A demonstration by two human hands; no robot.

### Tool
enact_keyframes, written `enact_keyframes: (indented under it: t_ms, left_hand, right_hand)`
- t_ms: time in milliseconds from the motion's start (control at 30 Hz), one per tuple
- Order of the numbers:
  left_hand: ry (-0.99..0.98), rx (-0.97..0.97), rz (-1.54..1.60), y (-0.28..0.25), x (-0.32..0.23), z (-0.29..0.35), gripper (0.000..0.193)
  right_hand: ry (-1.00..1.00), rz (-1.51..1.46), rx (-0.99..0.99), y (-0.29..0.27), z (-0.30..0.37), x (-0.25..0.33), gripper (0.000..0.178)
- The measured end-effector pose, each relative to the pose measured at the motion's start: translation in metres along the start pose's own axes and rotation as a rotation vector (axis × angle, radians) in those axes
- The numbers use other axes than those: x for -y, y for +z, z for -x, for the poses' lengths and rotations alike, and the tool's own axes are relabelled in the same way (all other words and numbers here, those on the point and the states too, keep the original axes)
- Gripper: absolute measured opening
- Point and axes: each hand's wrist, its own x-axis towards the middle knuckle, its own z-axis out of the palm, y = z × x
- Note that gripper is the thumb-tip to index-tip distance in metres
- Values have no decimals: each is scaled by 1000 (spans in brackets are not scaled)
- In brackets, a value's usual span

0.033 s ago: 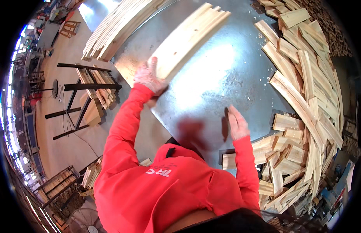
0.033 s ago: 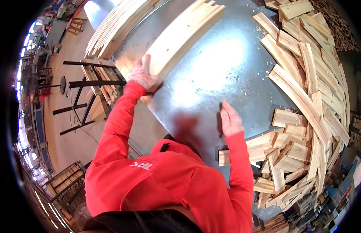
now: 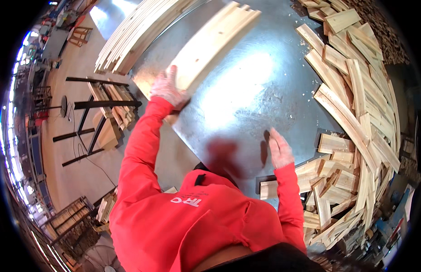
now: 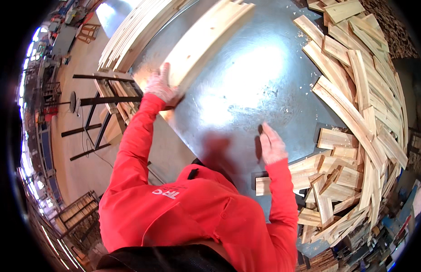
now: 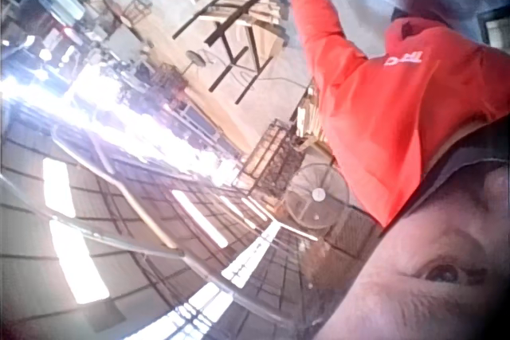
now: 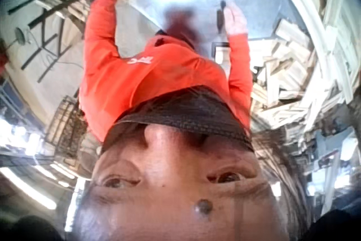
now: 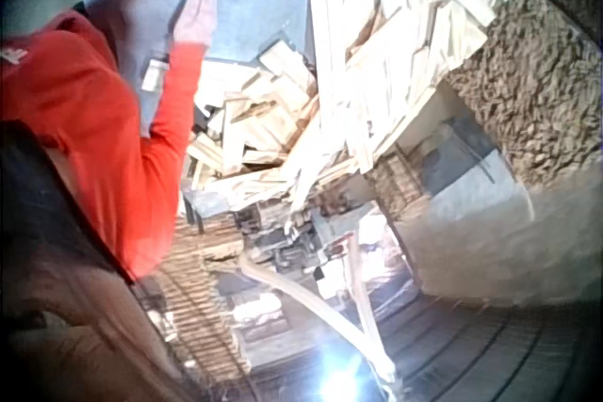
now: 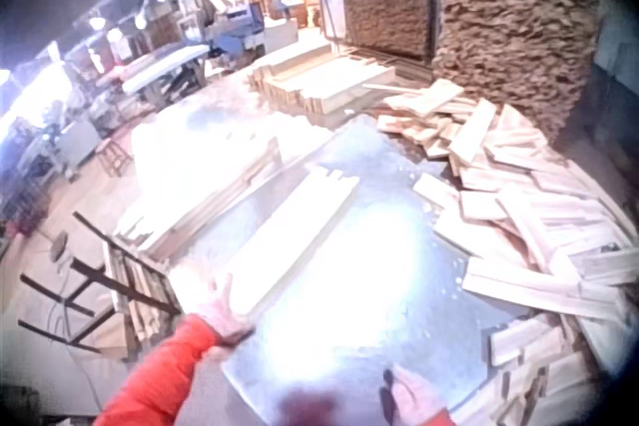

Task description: The person sorts wooden planks on a metal table in a workshop. They pick up planks from a disorganized pile, inspect them, and stack them neatly on the left side of the table. The process involves repetitive picking, inspecting, and stacking of the wood pieces.

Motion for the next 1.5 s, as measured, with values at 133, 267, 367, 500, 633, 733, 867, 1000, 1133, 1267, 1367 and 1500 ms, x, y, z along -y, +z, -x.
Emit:
enact_keyframes:
  t_ms: [133,267,367,500,633,733,867,1000,1133,1267,1367,1500]
  left_hand:
    - [-43,-91,-142,-20,69,-66,92]
    - [4,-142,-192,-34,136,-126,91]
    - [-5,-40,-214,-54,131,-147,94]
    - [174,-53,-87,-62,159,-189,105]
    - [97,-8,-192,-45,351,-268,94]
    - [-194,122,-330,-49,319,-308,89]
    - [-241,-157,-716,-63,59,-236,80]
    - [948,-381,150,13,-47,-150,91]
    - [934,707,116,21,-201,12,98]
    - [608,560,447,92,-169,33,61]
    - [577,548,564,95,-153,25,51]
    - [560,496,634,97,-153,20,46]
  right_hand:
    - [-70,389,5,-48,10,-4,42]
    - [19,616,13,-66,-2,7,42]
    - [93,537,53,-56,-19,29,44]
    - [-90,868,-66,-75,-50,19,53]
    - [38,1254,-45,-138,-117,42,75]
    - [119,1459,-93,-174,-135,-19,71]
    - [270,1335,-46,-182,-126,-47,70]
    - [241,1033,289,-161,-142,-13,63]
    - [-361,1075,378,-96,-150,33,56]
    - [50,1215,-22,-189,-104,25,98]
    - [294,1361,64,-241,-53,-70,110]
    - [184,1226,109,-226,-60,-104,80]
